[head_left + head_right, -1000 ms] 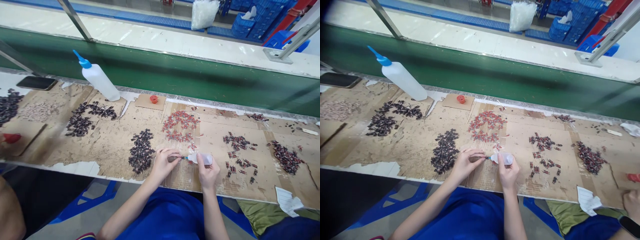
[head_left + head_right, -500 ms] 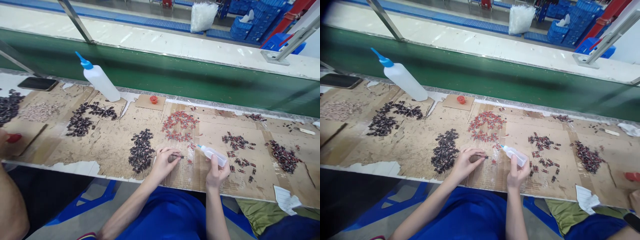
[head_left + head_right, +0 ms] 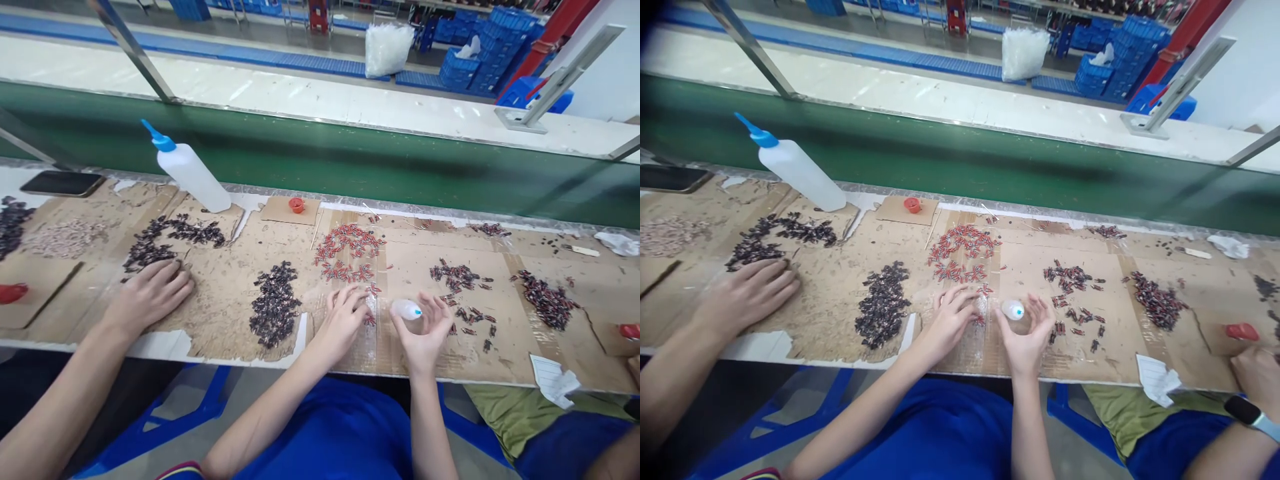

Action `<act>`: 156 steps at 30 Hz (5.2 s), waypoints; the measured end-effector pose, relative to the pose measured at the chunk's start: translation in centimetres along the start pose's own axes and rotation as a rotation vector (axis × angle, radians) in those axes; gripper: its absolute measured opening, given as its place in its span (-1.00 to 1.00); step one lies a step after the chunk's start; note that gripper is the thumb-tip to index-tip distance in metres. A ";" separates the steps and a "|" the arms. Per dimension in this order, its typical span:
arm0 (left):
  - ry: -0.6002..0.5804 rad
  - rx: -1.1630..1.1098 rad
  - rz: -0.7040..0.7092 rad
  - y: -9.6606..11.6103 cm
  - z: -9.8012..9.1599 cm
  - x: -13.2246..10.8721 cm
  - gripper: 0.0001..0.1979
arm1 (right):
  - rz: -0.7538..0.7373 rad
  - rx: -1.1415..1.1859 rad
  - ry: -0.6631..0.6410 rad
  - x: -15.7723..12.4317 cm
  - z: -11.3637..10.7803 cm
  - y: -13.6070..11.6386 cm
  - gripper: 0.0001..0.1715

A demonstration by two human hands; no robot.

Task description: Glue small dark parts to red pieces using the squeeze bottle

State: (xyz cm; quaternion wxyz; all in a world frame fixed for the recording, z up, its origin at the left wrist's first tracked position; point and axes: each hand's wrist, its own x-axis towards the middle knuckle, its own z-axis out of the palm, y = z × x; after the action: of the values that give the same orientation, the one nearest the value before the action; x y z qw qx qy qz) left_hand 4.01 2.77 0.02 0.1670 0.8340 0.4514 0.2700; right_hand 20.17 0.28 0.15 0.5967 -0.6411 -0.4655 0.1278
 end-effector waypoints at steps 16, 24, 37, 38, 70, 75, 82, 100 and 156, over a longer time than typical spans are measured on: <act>0.037 -0.237 0.033 -0.9 -1.8 -1.0 -0.81 | 0.403 0.341 -0.534 -3.1 0.8 -2.5 -0.68; 0.127 -0.165 -0.153 -3.2 -2.7 -1.8 -0.84 | -0.016 -0.180 -0.399 -2.8 -0.8 -1.8 -0.75; 0.072 -0.148 -0.102 -2.9 -0.9 -2.1 -0.87 | -0.152 -0.562 -0.453 -3.8 0.9 -1.1 -0.58; 0.075 -0.151 -0.106 -2.8 -0.8 -2.0 -0.88 | -0.157 -0.574 -0.443 -3.9 0.9 -1.1 -0.57; 0.105 -0.481 -0.124 -0.4 -2.4 -2.1 -0.83 | -0.145 0.011 -0.511 -2.7 0.3 -3.1 -0.77; 0.106 -0.461 -0.093 -0.5 -2.3 -2.1 -0.83 | -0.029 0.078 -0.551 -2.5 0.4 -3.7 -0.77; 0.057 -0.522 -0.102 -0.4 -2.9 -1.9 -0.84 | 0.402 0.180 -0.581 -2.1 0.7 -3.9 -0.84; 0.064 -0.685 -0.405 0.9 -2.7 -2.1 -0.86 | 0.476 0.243 -0.501 -2.2 0.9 -4.3 -0.79; 0.096 -0.587 -0.051 4.7 -5.4 -3.6 -0.75 | -0.114 0.207 -0.432 -2.9 -3.6 -7.1 -0.88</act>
State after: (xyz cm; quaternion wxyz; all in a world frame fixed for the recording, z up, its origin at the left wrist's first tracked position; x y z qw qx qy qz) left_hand 2.25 -2.61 5.72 0.3861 0.7247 0.3820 0.4241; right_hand 18.03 -5.24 6.16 0.5520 -0.5071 -0.6021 0.2749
